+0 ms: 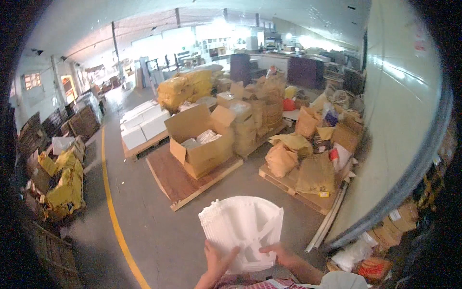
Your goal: The person picks up white plastic shelf components from a table, organizes them into stacks, and places the stacks into a large cardboard box on the floor.
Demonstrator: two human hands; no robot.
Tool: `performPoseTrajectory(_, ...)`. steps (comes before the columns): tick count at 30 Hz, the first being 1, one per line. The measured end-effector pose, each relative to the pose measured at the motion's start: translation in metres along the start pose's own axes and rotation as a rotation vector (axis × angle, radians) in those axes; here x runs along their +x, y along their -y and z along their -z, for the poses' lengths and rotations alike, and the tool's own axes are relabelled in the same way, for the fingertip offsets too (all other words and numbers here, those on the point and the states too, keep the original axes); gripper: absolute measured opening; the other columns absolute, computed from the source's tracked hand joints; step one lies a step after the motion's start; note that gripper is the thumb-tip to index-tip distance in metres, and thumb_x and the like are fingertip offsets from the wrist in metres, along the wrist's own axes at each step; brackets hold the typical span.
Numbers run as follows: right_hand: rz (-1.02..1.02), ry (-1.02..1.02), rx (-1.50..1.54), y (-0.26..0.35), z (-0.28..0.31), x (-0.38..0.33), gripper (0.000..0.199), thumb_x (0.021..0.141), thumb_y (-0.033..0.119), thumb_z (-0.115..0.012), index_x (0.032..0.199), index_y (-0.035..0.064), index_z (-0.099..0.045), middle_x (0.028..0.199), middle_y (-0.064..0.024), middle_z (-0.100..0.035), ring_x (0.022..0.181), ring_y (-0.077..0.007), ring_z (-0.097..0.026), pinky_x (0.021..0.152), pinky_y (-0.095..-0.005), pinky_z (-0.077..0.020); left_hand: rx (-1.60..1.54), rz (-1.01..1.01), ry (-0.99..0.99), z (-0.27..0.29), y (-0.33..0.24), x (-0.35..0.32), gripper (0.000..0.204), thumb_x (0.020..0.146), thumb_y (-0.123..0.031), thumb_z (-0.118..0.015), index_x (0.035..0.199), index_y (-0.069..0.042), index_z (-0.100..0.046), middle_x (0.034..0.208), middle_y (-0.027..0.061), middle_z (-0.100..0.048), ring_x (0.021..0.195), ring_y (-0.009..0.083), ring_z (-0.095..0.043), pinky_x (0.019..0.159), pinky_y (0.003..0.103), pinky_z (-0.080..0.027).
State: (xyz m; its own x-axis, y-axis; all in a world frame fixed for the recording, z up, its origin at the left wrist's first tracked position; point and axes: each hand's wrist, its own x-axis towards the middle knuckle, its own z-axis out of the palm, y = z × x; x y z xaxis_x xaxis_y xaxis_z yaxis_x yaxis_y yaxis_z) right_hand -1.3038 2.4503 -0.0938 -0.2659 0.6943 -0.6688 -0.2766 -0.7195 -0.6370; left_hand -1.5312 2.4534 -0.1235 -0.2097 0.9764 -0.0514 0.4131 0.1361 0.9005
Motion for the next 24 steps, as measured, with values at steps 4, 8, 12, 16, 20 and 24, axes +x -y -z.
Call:
performPoseTrajectory(4, 0.331, -0.028, -0.127, 0.051, 0.032, 0.101, 0.049, 0.077, 0.001, -0.059, 0.126, -0.0072, -0.054, 0.116, -0.0146, -0.064, 0.106, -0.0268, -0.062, 0.096, -0.0379, -0.0468, 0.094, -0.065, 0.054, -0.017, -0.030, 0.114, 0.100, 0.065, -0.042, -0.085, 0.127, 0.012, -0.028, 0.122, 0.0310, -0.040, 0.113, 0.0412, -0.045, 0.096, 0.046, -0.041)
performPoseTrajectory(8, 0.364, -0.169, 0.014, 0.120, 0.051, 0.180, 0.052, 0.070, -0.004, -0.057, 0.122, -0.0126, -0.054, 0.112, -0.0213, -0.063, 0.101, -0.0332, -0.064, 0.093, -0.0429, -0.0503, 0.094, -0.194, 0.206, -0.027, -0.070, 0.239, 0.090, 0.071, -0.039, -0.082, 0.127, 0.012, -0.033, 0.124, 0.0307, -0.044, 0.115, 0.0395, -0.046, 0.099, 0.045, -0.040)
performPoseTrajectory(12, 0.462, -0.289, 0.115, 0.197, 0.069, 0.243, 0.049, 0.071, 0.000, -0.059, 0.119, -0.0105, -0.056, 0.111, -0.0202, -0.064, 0.097, -0.0302, -0.065, 0.088, -0.0400, -0.0519, -0.144, -0.294, 0.208, -0.047, -0.095, 0.336, 0.074, 0.086, -0.036, -0.070, 0.132, 0.011, -0.038, 0.130, 0.0293, -0.048, 0.122, 0.0373, -0.047, 0.103, 0.042, -0.038)
performPoseTrajectory(16, 0.565, -0.383, 0.178, 0.269, 0.099, 0.333, 0.046, 0.071, 0.004, -0.061, 0.115, -0.0083, -0.059, 0.109, -0.0191, -0.065, 0.092, -0.0272, -0.067, 0.083, -0.0370, -0.0534, -0.612, -0.061, 0.477, -0.059, -0.133, 0.451, 0.067, 0.090, -0.024, -0.067, 0.139, 0.007, -0.034, 0.134, 0.0242, -0.049, 0.125, 0.0279, -0.049, 0.102, 0.036, -0.041)
performPoseTrajectory(20, 0.624, -0.389, 0.169, 0.340, 0.117, 0.428, 0.043, 0.072, 0.008, -0.063, 0.112, -0.0062, -0.061, 0.107, -0.0180, -0.066, 0.087, -0.0242, -0.068, 0.078, -0.0341, -0.0550, -0.585, -0.031, 0.470, -0.083, -0.122, 0.564, 0.060, 0.090, -0.014, -0.065, 0.140, 0.004, -0.036, 0.131, 0.0199, -0.054, 0.120, 0.0236, -0.054, 0.098, 0.035, -0.046)
performPoseTrajectory(24, 0.582, -0.128, 0.012, 0.492, 0.027, 0.485, 0.073, 0.055, 0.008, -0.059, 0.126, -0.0073, -0.051, 0.114, -0.0152, -0.063, 0.104, -0.0311, -0.061, 0.095, -0.0432, -0.0490, -0.603, 0.151, 0.328, -0.082, -0.122, 0.660, 0.057, 0.089, -0.003, -0.063, 0.140, 0.003, -0.038, 0.131, 0.0151, -0.055, 0.115, 0.0213, -0.056, 0.094, 0.032, -0.047)
